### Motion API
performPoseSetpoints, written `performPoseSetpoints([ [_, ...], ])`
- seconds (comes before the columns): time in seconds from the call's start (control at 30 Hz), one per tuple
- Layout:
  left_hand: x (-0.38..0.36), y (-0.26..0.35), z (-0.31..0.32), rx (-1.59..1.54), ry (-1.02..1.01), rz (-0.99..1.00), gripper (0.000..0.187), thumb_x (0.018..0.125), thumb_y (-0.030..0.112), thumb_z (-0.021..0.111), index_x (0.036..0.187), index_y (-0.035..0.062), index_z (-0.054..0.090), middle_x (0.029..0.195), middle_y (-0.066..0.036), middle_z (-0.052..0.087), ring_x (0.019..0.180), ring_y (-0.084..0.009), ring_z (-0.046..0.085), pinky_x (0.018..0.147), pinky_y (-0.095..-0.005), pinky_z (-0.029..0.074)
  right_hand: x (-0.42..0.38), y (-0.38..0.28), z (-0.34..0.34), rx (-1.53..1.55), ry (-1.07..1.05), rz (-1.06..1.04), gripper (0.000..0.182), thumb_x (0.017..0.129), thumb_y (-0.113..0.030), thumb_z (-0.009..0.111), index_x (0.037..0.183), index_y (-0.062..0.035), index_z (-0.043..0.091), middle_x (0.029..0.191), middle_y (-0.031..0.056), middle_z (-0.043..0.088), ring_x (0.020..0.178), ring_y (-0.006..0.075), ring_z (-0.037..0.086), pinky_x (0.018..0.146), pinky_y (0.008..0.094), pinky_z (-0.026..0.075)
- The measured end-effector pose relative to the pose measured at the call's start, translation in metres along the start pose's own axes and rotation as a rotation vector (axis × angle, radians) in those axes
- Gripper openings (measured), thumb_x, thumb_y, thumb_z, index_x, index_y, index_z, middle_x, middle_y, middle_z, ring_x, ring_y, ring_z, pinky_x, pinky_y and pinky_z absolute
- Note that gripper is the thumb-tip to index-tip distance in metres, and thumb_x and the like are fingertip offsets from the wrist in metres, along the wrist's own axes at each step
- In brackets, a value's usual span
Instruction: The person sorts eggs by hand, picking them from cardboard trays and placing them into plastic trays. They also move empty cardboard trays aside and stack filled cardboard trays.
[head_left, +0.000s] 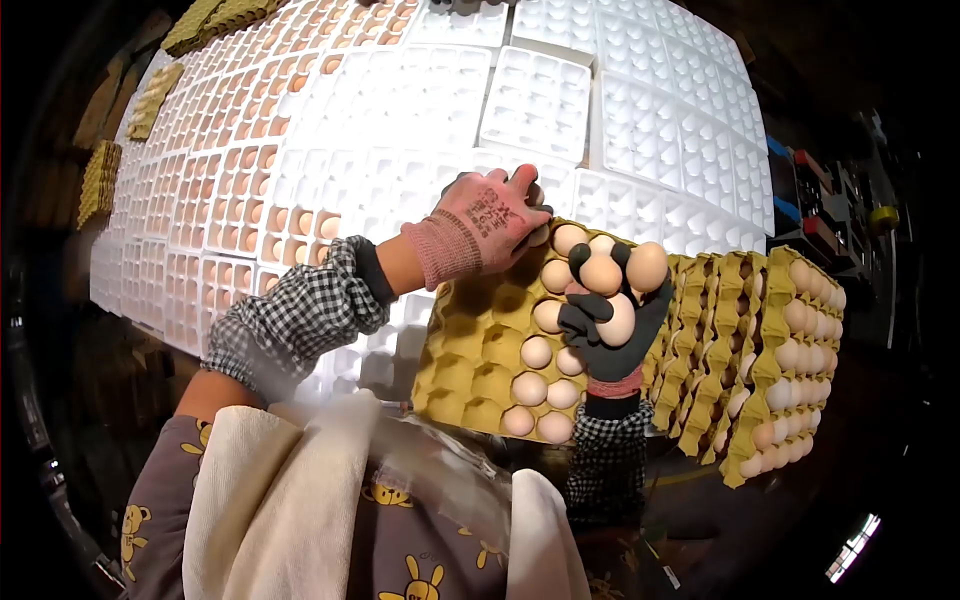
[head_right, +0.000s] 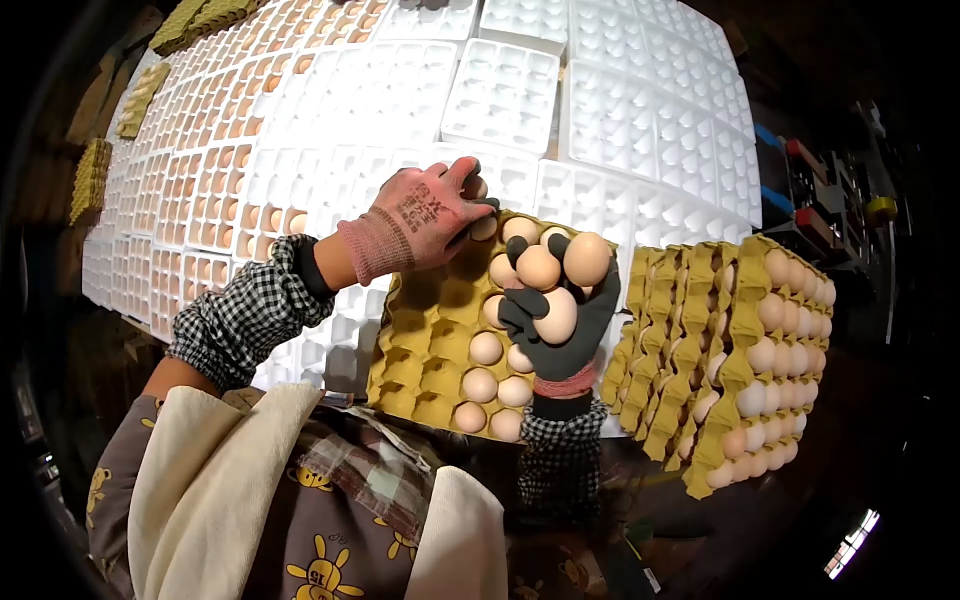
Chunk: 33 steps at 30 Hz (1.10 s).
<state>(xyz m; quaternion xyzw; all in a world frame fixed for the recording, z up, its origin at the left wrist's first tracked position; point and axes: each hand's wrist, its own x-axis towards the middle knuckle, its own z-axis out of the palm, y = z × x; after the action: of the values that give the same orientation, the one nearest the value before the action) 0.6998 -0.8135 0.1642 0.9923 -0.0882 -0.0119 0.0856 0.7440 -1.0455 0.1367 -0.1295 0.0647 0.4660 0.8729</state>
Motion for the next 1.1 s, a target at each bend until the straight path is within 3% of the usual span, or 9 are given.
performPoseSetpoints([
  [0.2,0.000,-0.002,-0.011,0.031,-0.109,-0.031,0.047,0.074,0.029,0.080,0.116,0.0138,0.065,0.112,-0.010,0.056,0.096,-0.0224,0.064,0.078,-0.0365,0.056,0.000,0.019,0.007,0.159,0.003,0.043,0.046,0.095,-0.057,0.047,0.113,-0.0164,0.061,0.121,0.0161,0.060,0.060,0.0167,0.049,0.051,0.0326,0.037],
  [0.3,-0.029,-0.019,-0.006,-1.622,-0.014,-0.564,0.041,0.088,0.025,0.071,0.122,0.0035,0.061,0.112,-0.010,0.066,0.103,-0.0148,0.063,0.080,-0.0276,0.053,-0.001,0.020,-0.028,0.237,-0.227,0.083,0.050,0.097,-0.051,0.047,0.128,-0.0120,0.055,0.131,0.0161,0.057,0.094,0.0298,0.058,0.071,0.0458,0.050],
  [0.33,-0.058,-0.031,0.008,-1.844,0.002,-0.269,0.047,0.092,0.014,0.067,0.135,0.0040,0.052,0.122,-0.010,0.062,0.106,-0.0145,0.061,0.083,-0.0288,0.053,0.003,0.025,-0.037,0.280,-0.304,0.116,0.051,0.099,-0.049,0.046,0.131,-0.0100,0.052,0.134,0.0157,0.055,0.107,0.0334,0.052,0.081,0.0509,0.047],
  [0.4,-0.095,-0.017,0.042,-1.401,0.516,0.056,0.058,0.092,0.004,0.064,0.144,0.0055,0.039,0.127,-0.011,0.058,0.107,-0.0167,0.061,0.082,-0.0315,0.054,0.008,0.036,-0.051,0.353,-0.456,0.192,0.052,0.101,-0.043,0.044,0.138,-0.0061,0.046,0.140,0.0149,0.051,0.133,0.0405,0.041,0.102,0.0613,0.042],
  [0.53,-0.160,-0.051,0.042,-1.937,0.256,-0.302,0.042,0.099,0.018,0.057,0.137,0.0036,0.048,0.098,-0.008,0.066,0.074,-0.0095,0.060,0.059,-0.0241,0.047,0.008,0.072,0.007,0.161,-0.359,0.187,0.055,0.094,-0.041,0.054,0.140,-0.0127,0.045,0.144,0.0169,0.046,0.103,0.0270,0.054,0.084,0.0470,0.046],
  [0.6,-0.197,-0.084,0.018,-1.540,0.439,-0.935,0.037,0.089,0.027,0.072,0.116,0.0035,0.063,0.086,-0.004,0.067,0.069,-0.0091,0.061,0.059,-0.0241,0.050,-0.012,0.096,0.038,-0.251,0.047,0.060,0.059,0.090,-0.039,0.059,0.141,-0.0121,0.043,0.138,0.0175,0.050,0.085,0.0214,0.053,0.068,0.0362,0.043],
  [0.67,-0.240,-0.152,0.062,-0.809,0.783,-0.851,0.047,0.076,0.031,0.082,0.110,0.0032,0.066,0.097,-0.009,0.071,0.086,-0.0172,0.067,0.074,-0.0289,0.055,-0.008,0.126,0.040,-0.308,-0.063,0.142,0.057,0.091,-0.033,0.060,0.140,-0.0095,0.044,0.133,0.0166,0.053,0.088,0.0203,0.056,0.069,0.0326,0.046],
  [0.8,-0.248,-0.212,0.046,-0.164,0.429,-0.976,0.043,0.073,0.031,0.080,0.113,0.0204,0.068,0.118,-0.013,0.056,0.106,-0.0302,0.062,0.089,-0.0408,0.053,0.041,0.207,0.089,-1.229,-0.011,0.013,0.041,0.095,-0.019,0.056,0.130,0.0031,0.055,0.115,0.0117,0.064,0.088,0.0138,0.060,0.075,0.0272,0.050],
  [1.1,-0.288,-0.287,0.096,-0.820,0.686,-0.778,0.049,0.082,0.016,0.072,0.130,0.0135,0.059,0.110,-0.012,0.064,0.090,-0.0200,0.067,0.072,-0.0302,0.055,0.241,0.331,0.041,-2.276,0.265,-0.343,0.050,0.069,-0.026,0.083,0.115,-0.0183,0.066,0.126,0.0119,0.049,0.106,0.0320,0.061,0.087,0.0425,0.054],
])
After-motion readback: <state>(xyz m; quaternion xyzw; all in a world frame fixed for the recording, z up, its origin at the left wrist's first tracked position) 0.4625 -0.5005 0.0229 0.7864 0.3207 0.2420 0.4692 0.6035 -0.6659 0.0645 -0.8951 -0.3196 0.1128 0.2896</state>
